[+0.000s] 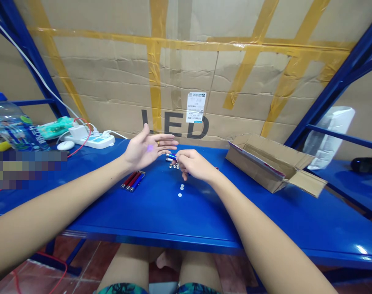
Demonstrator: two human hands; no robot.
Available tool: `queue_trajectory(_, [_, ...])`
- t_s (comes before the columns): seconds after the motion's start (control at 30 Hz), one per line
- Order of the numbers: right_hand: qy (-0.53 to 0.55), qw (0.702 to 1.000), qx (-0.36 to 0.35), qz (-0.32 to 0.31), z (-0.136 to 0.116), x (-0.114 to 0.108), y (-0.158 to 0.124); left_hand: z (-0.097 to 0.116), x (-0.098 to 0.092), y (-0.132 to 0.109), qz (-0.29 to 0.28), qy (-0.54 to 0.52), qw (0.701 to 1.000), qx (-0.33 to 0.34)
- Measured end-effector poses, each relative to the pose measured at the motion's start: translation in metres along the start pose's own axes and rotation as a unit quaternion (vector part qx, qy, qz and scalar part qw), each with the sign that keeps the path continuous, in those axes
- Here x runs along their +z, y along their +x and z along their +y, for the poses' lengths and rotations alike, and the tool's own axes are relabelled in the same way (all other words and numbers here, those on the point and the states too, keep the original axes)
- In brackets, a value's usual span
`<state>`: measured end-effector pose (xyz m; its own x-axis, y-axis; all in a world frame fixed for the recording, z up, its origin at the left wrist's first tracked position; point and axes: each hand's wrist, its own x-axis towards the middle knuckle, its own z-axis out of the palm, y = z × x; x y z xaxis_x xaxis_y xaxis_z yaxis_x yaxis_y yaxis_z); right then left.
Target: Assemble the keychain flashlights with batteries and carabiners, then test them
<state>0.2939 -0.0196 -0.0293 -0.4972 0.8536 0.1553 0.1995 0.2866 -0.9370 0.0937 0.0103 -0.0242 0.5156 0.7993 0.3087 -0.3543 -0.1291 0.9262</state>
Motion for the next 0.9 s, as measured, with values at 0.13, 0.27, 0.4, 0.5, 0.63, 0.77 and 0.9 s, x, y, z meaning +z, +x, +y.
queue_trajectory(0.13, [-0.042, 0.999, -0.004, 0.006, 0.0021, 0.0030, 0.0000, -0.0024, -0.0027, -0.0001, -0.009, -0.029, 0.999, -0.026])
queue_trajectory(0.27, [-0.070, 0.997, 0.002, 0.021, 0.0008, 0.0028, -0.0006, -0.0040, -0.0026, -0.0005, -0.003, -0.028, 0.999, -0.035])
queue_trajectory(0.4, [-0.081, 0.996, 0.005, 0.032, -0.0018, 0.0020, -0.0016, -0.0044, -0.0020, -0.0008, -0.001, -0.025, 0.999, -0.044])
queue_trajectory(0.5, [-0.073, 0.997, 0.007, 0.029, -0.0019, 0.0019, -0.0016, -0.0044, -0.0015, -0.0011, -0.001, -0.021, 0.999, -0.049])
queue_trajectory(0.63, [-0.082, 0.996, 0.014, 0.025, -0.0015, 0.0017, -0.0012, -0.0039, -0.0002, -0.0019, 0.003, -0.017, 0.999, -0.052])
queue_trajectory(0.77, [-0.100, 0.995, 0.014, 0.023, -0.0023, 0.0013, -0.0012, -0.0036, 0.0008, -0.0023, 0.000, -0.011, 0.999, -0.050])
queue_trajectory(0.9, [-0.111, 0.994, 0.010, 0.022, -0.0033, 0.0015, -0.0017, -0.0042, 0.0013, -0.0024, -0.008, -0.010, 0.999, -0.048])
